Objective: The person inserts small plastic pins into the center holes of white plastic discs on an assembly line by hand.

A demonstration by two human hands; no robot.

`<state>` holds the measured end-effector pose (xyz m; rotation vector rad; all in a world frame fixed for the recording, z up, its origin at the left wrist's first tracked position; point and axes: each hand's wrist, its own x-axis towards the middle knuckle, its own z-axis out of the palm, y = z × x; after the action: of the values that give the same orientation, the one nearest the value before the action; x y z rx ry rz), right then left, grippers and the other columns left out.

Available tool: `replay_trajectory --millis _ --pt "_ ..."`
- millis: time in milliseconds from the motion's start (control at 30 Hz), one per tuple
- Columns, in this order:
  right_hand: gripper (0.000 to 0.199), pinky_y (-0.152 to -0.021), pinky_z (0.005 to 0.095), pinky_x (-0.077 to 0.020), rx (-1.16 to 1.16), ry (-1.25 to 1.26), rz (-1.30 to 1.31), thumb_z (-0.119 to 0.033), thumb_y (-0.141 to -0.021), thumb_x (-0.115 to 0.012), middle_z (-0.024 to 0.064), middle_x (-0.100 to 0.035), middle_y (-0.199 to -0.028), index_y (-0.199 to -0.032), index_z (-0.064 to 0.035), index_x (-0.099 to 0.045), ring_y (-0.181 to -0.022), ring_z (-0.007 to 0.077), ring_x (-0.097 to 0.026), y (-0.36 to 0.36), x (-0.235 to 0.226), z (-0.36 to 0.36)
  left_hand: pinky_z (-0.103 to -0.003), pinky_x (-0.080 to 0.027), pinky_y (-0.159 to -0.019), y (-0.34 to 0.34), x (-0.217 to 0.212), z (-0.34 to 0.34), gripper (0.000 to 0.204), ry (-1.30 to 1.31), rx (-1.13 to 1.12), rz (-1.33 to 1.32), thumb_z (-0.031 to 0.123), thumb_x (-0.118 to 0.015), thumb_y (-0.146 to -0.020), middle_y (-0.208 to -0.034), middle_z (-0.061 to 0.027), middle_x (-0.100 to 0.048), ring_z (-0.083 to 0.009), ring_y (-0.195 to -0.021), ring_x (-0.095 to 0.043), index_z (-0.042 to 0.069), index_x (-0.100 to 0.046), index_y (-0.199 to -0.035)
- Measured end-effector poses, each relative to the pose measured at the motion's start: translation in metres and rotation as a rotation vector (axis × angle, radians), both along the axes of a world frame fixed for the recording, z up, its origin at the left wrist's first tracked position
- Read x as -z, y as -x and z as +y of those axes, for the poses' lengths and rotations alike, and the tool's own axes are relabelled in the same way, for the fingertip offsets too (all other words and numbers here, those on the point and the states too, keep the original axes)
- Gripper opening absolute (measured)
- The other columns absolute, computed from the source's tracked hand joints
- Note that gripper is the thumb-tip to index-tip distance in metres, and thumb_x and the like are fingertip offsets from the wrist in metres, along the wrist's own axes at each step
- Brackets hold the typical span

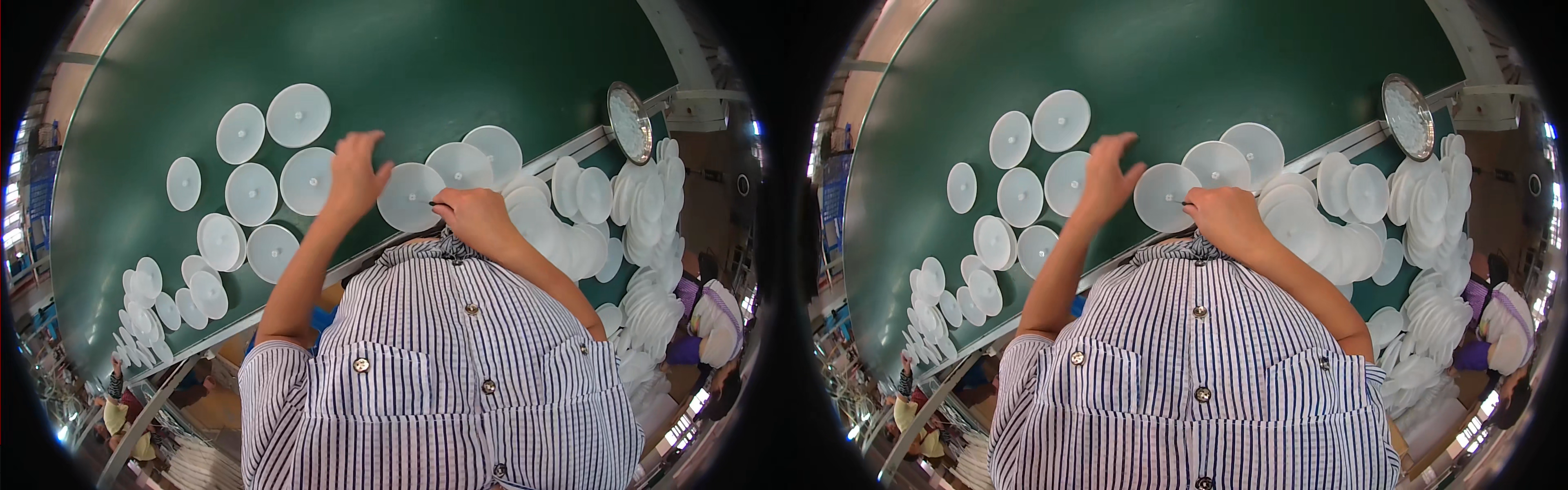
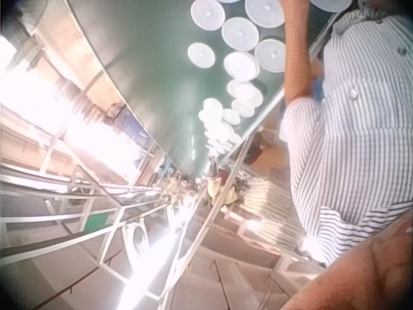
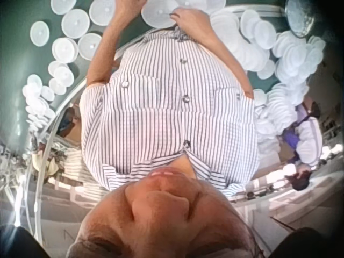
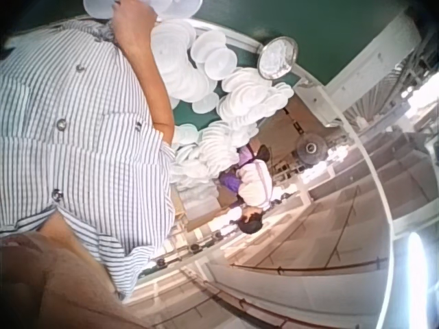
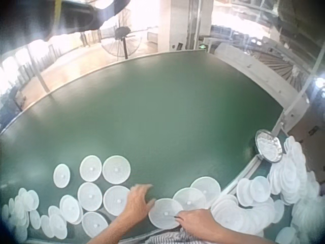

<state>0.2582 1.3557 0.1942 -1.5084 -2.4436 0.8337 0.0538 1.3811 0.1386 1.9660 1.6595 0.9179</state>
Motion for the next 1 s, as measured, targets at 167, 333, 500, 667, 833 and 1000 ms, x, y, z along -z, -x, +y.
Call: replay_trajectory --millis 167,333,500,667,833,1000 --pt "0.017 -0.051 0.0391 -0.0438 -0.032 -0.004 -0.047 -0.024 -0.080 -0.055 0.0101 -0.059 -0.062 -0.076 -0.0075 -0.060 -0.059 0.0275 -0.059 0.003 0.014 -0.001 -0.036 -0.044 -0.078 -0.020 0.023 -0.023 0.043 0.161 0.021 -0.013 0.003 -0.067 -0.064 -0.098 -0.0133 -0.054 -0.0282 -0.091 -0.053 0.001 -0.053 -0.105" --pt "0.017 -0.051 0.0388 -0.0439 -0.068 0.003 -0.073 -0.023 -0.080 -0.055 0.0107 -0.059 -0.062 -0.076 -0.0071 -0.058 -0.059 0.0274 -0.059 0.010 0.016 -0.004 -0.033 -0.046 -0.074 -0.015 0.025 -0.028 0.044 0.263 0.019 0.074 0.004 -0.065 -0.067 -0.097 -0.0153 -0.056 -0.0281 -0.085 -0.056 0.000 -0.052 -0.109" --pt "0.015 -0.055 0.0354 -0.0462 -0.103 0.007 -0.041 -0.021 -0.078 -0.058 0.0076 -0.063 -0.071 -0.081 -0.0078 -0.063 -0.062 0.0261 -0.060 0.016 0.011 -0.004 -0.032 -0.048 -0.072 -0.005 0.003 -0.035 0.036 0.864 -0.020 -0.462 0.005 -0.053 -0.076 -0.098 -0.0140 -0.059 -0.0219 -0.085 -0.058 -0.002 -0.051 -0.111" --pt "0.009 -0.051 0.0362 -0.0445 -0.143 -0.050 0.087 -0.018 -0.078 -0.058 0.0072 -0.061 -0.065 -0.077 -0.0085 -0.059 -0.059 0.0253 -0.059 0.021 -0.001 -0.002 -0.032 -0.048 -0.070 -0.015 -0.008 -0.070 0.031 0.687 -0.136 -0.718 0.003 -0.046 -0.079 -0.093 -0.0143 -0.062 -0.0222 -0.083 -0.060 -0.002 -0.053 -0.109" --pt "0.010 -0.049 0.0349 -0.0439 -0.278 -0.188 0.023 -0.019 -0.076 -0.059 0.0070 -0.059 -0.062 -0.077 -0.0087 -0.059 -0.058 0.0249 -0.058 0.037 -0.003 0.000 -0.038 -0.047 -0.064 -0.014 -0.026 -0.069 0.023 0.273 -0.256 -0.353 0.003 -0.050 -0.080 -0.083 -0.0239 -0.059 -0.0401 -0.075 -0.057 -0.002 -0.054 -0.103" --pt "0.010 -0.048 0.0340 -0.0441 -0.333 -0.197 0.228 -0.017 -0.074 -0.057 0.0074 -0.058 -0.063 -0.072 -0.0076 -0.054 -0.057 0.0228 -0.058 0.042 -0.004 -0.008 -0.037 -0.045 -0.059 0.008 -0.031 -0.093 0.019 0.267 -0.287 -0.251 0.006 -0.053 -0.081 -0.076 -0.0210 -0.061 -0.0342 -0.069 -0.060 -0.002 -0.055 -0.099"
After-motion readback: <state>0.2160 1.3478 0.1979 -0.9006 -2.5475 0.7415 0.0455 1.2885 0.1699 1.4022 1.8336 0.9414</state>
